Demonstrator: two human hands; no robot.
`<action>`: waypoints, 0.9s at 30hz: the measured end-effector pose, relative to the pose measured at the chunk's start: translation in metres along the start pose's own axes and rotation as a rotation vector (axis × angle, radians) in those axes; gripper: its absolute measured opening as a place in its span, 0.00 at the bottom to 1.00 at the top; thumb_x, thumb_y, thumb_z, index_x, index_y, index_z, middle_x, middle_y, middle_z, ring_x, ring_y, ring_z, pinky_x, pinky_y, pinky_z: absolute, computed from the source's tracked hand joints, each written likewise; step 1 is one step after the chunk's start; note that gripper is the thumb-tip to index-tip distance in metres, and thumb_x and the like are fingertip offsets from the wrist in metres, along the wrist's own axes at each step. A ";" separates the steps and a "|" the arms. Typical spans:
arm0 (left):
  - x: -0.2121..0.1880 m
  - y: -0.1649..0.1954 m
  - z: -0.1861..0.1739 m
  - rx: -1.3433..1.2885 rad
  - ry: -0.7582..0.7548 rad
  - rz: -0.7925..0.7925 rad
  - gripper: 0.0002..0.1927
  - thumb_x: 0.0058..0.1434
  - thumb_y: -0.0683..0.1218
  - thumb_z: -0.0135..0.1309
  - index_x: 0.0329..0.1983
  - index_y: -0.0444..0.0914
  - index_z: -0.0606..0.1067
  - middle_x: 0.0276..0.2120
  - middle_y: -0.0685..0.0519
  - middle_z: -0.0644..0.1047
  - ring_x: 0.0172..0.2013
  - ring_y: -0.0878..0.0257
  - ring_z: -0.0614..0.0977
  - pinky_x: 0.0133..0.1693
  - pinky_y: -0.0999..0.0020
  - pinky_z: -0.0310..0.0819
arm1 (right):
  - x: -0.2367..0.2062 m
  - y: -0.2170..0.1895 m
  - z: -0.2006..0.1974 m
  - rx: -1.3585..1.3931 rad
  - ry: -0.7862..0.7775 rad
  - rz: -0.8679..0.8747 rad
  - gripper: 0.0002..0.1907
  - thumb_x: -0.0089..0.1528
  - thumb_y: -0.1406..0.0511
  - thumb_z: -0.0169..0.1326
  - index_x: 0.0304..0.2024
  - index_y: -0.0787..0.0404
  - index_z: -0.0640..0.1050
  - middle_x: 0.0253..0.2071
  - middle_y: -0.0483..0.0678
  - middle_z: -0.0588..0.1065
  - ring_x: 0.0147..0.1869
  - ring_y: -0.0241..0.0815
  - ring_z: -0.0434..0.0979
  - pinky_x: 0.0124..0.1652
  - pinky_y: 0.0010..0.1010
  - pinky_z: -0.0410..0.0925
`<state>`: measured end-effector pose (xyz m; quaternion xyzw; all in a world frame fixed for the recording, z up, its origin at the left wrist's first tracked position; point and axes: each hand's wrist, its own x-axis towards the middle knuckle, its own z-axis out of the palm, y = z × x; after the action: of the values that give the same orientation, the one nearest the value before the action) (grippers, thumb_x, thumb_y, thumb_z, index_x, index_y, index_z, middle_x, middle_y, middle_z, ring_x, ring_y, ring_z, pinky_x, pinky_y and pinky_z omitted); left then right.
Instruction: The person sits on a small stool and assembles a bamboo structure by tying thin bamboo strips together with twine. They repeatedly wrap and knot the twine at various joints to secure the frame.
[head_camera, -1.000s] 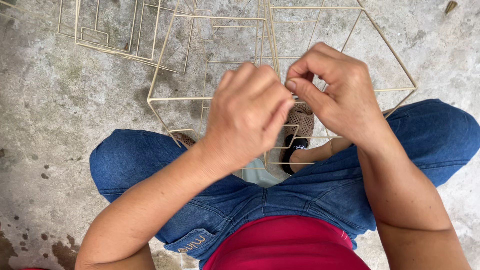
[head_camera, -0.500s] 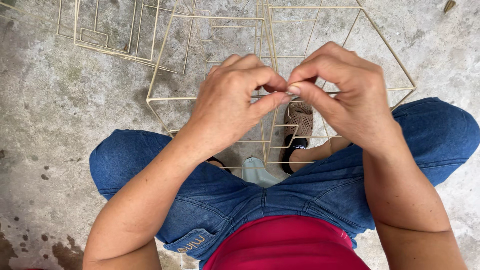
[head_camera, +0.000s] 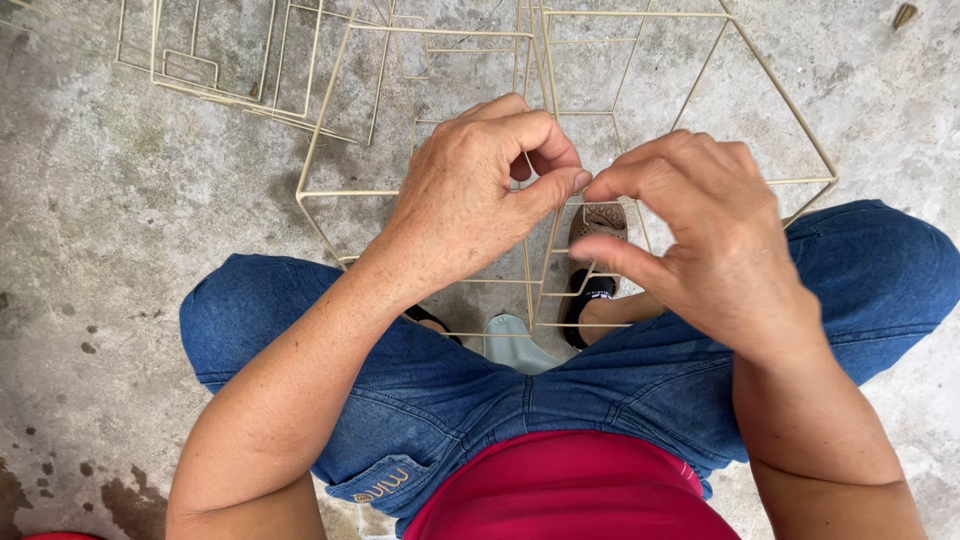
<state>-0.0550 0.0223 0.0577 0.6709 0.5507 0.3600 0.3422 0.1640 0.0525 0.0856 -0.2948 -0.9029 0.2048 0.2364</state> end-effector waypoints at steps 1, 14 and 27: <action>0.000 -0.001 0.000 -0.005 0.004 0.010 0.07 0.62 0.47 0.64 0.34 0.39 0.81 0.31 0.56 0.78 0.33 0.65 0.82 0.37 0.68 0.78 | 0.000 0.000 0.006 -0.010 0.017 0.005 0.15 0.57 0.61 0.69 0.41 0.59 0.80 0.42 0.45 0.78 0.46 0.44 0.76 0.46 0.36 0.63; -0.023 0.019 0.011 0.340 0.225 0.303 0.07 0.66 0.43 0.64 0.36 0.38 0.77 0.35 0.51 0.74 0.42 0.55 0.76 0.50 0.58 0.66 | 0.005 0.028 0.026 -0.091 0.086 0.012 0.06 0.68 0.69 0.64 0.41 0.59 0.78 0.40 0.43 0.75 0.45 0.42 0.75 0.48 0.34 0.62; -0.006 0.006 -0.002 0.059 0.010 -0.006 0.10 0.60 0.49 0.66 0.39 0.40 0.82 0.33 0.56 0.81 0.32 0.63 0.82 0.36 0.66 0.76 | 0.013 0.023 0.020 0.170 0.094 -0.006 0.04 0.68 0.68 0.65 0.43 0.59 0.81 0.42 0.43 0.79 0.47 0.36 0.79 0.49 0.28 0.66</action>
<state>-0.0548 0.0156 0.0629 0.6772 0.5647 0.3460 0.3205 0.1541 0.0736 0.0618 -0.2805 -0.8710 0.2659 0.3033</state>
